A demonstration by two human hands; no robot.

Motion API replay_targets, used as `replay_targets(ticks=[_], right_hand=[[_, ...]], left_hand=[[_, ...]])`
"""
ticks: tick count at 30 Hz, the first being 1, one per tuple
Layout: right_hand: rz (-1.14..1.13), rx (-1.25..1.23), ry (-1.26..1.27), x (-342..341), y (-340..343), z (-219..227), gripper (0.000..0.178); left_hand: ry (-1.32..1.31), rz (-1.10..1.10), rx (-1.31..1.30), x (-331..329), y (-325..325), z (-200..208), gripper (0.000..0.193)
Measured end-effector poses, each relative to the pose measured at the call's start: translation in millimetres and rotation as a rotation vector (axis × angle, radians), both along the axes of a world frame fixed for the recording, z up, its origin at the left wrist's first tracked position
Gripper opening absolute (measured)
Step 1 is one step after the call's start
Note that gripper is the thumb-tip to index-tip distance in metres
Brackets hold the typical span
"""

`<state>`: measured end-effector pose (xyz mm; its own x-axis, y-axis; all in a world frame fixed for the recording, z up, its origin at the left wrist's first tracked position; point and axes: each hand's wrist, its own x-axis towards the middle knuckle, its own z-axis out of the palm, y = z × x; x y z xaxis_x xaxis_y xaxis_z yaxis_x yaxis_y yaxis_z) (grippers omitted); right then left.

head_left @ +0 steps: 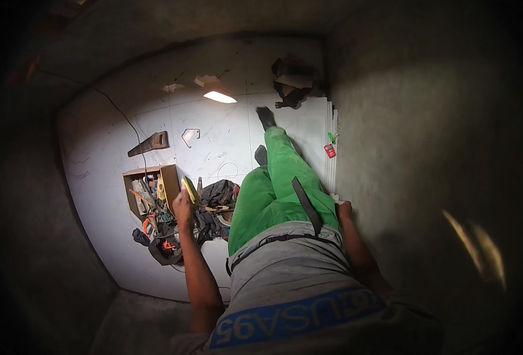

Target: The person applies white grout paste to the junction between the wall and floor tiles using a spreader. They move along the base of the wall, smoothing the material and scraping off excess with the tool and a piece of card.

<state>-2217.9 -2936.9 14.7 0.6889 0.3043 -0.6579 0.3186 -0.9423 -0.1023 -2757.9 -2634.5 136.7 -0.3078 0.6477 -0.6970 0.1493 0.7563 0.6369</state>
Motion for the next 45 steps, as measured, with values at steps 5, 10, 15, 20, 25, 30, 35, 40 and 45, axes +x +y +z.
replay_targets(ticks=[5,10,15,20,25,30,35,40,45], right_hand=[[0.028,-0.004,0.004,-0.6,78.5,-21.6,0.053],[0.066,0.088,0.041,14.1,185.0,-9.5,0.039],[0.219,-0.002,0.086,-17.3,382.3,20.9,0.030],[0.296,0.071,0.175,-22.3,538.6,-2.7,0.031],[0.305,0.366,0.169,-31.1,618.7,-71.1,0.032],[0.373,0.458,0.291,-57.6,693.4,-189.7,0.032],[0.535,0.349,0.210,-84.3,772.9,-356.6,0.028],[1.029,0.364,-0.412,-23.0,857.3,-531.5,0.023],[1.217,0.311,-0.798,93.1,898.3,-632.7,0.022]], left_hand=[[0.040,-0.024,-0.094,-29.5,-59.2,-39.1,0.054],[0.268,-0.133,-0.609,-15.0,-98.4,-36.2,0.083],[0.296,0.041,-0.699,-25.4,-71.5,-10.5,0.072],[0.081,0.427,-0.391,-39.8,52.8,-35.1,0.048],[-0.060,0.137,-0.220,-41.3,217.7,-113.0,0.042],[-0.044,-0.026,-0.205,4.0,343.7,-267.6,0.047],[-0.164,-0.263,-0.306,87.3,430.8,-374.7,0.043],[-0.209,-0.580,-0.177,135.7,479.8,-470.4,0.043],[-0.164,-1.253,0.169,157.5,522.5,-534.3,0.027]])
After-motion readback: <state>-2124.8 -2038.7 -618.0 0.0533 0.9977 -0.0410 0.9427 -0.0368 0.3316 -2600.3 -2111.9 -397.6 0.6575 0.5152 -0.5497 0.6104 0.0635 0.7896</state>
